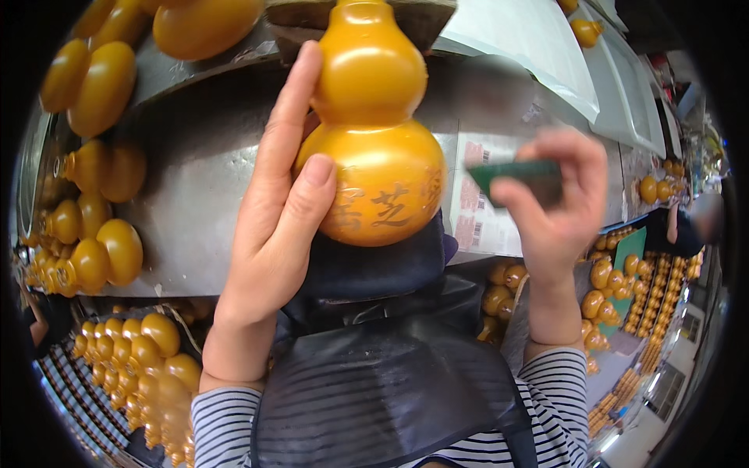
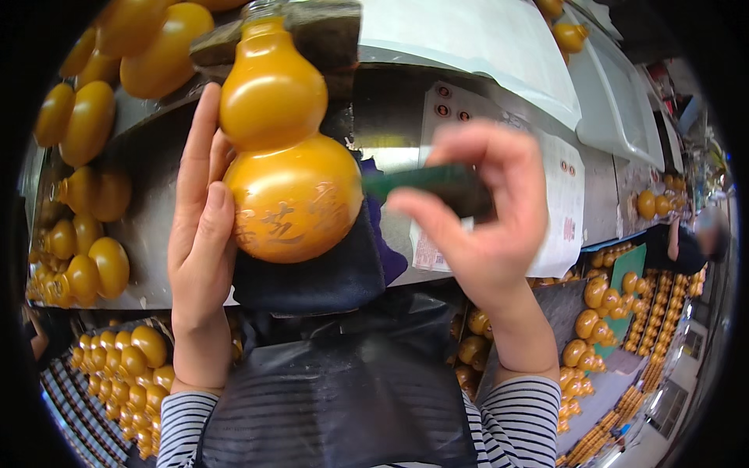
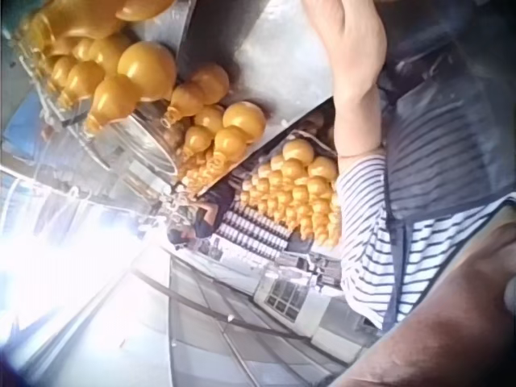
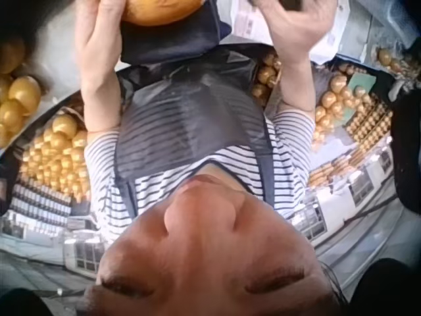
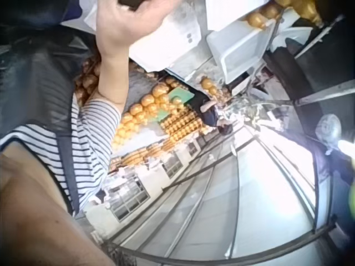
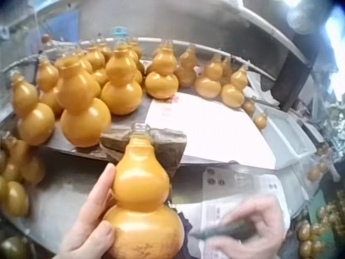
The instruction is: The person repeatedly picks up small, double-bulb gourds from a metal table, rubs their surfaces with a green abrasive pad, and places them back down. The process is repeated for multiple gourds in a continuous loop.
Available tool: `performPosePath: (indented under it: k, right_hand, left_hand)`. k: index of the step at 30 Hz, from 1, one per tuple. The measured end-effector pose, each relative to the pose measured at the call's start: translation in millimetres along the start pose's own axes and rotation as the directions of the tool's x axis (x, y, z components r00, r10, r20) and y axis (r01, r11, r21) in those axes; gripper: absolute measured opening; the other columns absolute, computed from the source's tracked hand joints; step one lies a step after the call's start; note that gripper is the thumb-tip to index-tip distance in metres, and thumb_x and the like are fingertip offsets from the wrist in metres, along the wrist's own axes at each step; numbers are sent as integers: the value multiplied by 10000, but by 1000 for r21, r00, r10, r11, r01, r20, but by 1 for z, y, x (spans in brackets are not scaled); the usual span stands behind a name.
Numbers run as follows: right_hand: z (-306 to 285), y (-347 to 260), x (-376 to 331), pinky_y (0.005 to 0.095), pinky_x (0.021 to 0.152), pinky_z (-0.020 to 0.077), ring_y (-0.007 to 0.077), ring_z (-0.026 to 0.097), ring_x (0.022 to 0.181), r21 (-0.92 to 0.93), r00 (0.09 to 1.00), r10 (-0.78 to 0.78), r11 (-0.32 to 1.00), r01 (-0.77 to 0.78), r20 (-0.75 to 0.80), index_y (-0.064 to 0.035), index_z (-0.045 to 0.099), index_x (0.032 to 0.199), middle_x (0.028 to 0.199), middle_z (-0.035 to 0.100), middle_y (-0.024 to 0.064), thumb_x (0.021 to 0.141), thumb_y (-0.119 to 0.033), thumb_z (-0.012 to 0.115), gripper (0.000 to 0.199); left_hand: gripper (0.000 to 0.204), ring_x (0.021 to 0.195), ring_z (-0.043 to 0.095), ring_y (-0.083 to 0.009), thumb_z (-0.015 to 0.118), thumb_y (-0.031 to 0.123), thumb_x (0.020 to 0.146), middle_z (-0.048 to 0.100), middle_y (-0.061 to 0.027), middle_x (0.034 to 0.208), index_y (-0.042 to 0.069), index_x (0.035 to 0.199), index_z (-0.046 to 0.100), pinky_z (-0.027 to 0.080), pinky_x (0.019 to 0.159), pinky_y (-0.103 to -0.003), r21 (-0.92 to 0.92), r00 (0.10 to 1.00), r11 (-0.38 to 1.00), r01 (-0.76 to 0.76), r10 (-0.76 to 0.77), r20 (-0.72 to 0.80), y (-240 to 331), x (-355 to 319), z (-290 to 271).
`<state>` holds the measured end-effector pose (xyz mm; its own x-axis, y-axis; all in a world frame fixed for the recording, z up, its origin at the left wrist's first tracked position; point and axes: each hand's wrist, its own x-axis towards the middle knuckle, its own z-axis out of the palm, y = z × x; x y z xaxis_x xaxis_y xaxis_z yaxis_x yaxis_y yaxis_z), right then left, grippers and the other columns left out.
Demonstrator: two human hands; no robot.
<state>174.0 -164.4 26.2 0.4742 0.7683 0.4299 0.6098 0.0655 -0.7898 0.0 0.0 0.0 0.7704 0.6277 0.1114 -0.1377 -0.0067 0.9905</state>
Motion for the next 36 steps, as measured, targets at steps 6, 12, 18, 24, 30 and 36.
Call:
performPosePath:
  k: [6, 12, 18, 24, 30, 36]
  right_hand:
    - [38, -44, 45, 258, 691, 471, 147, 592, 744, -218, 898, -334, 890, 401, 288, -1, 675, 1045, 895, 675, 54, 733, -134, 822, 370]
    - [35, -49, 88, 211, 732, 470, 103, 590, 820, -195, 881, -284, 906, 376, 378, 46, 653, 1138, 963, 662, 62, 793, -83, 754, 382]
    - [60, -73, 88, 299, 597, 428, 200, 534, 646, -242, 694, -445, 715, 656, 566, 6, 706, 1053, 760, 611, 84, 669, -95, 757, 400]
    - [62, -79, 95, 286, 642, 466, 214, 579, 695, -282, 765, -336, 788, 548, 549, 7, 692, 1060, 831, 647, 120, 667, -2, 740, 396]
    - [67, -64, 81, 301, 749, 499, 227, 624, 810, -469, 814, -428, 669, 577, 393, -24, 675, 1095, 936, 667, 108, 737, -4, 763, 369]
    - [64, -58, 1, 246, 539, 382, 109, 518, 710, -422, 675, -578, 527, 737, 458, -134, 735, 961, 885, 655, 5, 661, -109, 742, 302]
  left_hand:
    - [1139, 1394, 320, -281, 634, 661, 795, 297, -190, 1516, 7, 1532, 61, 243, 1147, -367, -268, 998, 962, -48, 57, 27, -1, -6, -3]
    - [1121, 1388, 321, -267, 839, 170, 707, 301, -169, 1513, 57, 1542, 99, 275, 1138, -385, 10, 991, 992, -122, 121, 50, -4, -9, -8]
    - [1112, 1388, 326, -267, 854, 187, 700, 302, -175, 1513, 10, 1521, 126, 272, 1140, -380, 152, 984, 973, -176, 172, 35, -4, -10, -10]
    - [1155, 1416, 292, -265, 868, 213, 692, 236, -201, 1550, 4, 1523, 92, 270, 1144, -372, 74, 995, 993, -95, 92, 39, -1, -11, -10]
    - [1151, 1433, 266, -280, 865, 261, 688, 245, -192, 1551, 5, 1526, 120, 233, 1163, -377, -34, 992, 993, -113, 115, 58, -8, -12, -14]
    - [784, 1438, 254, -277, 321, 559, 997, 268, -186, 1541, -20, 1509, 191, 184, 1170, -367, -181, 991, 977, -114, 126, 54, -9, -17, -21]
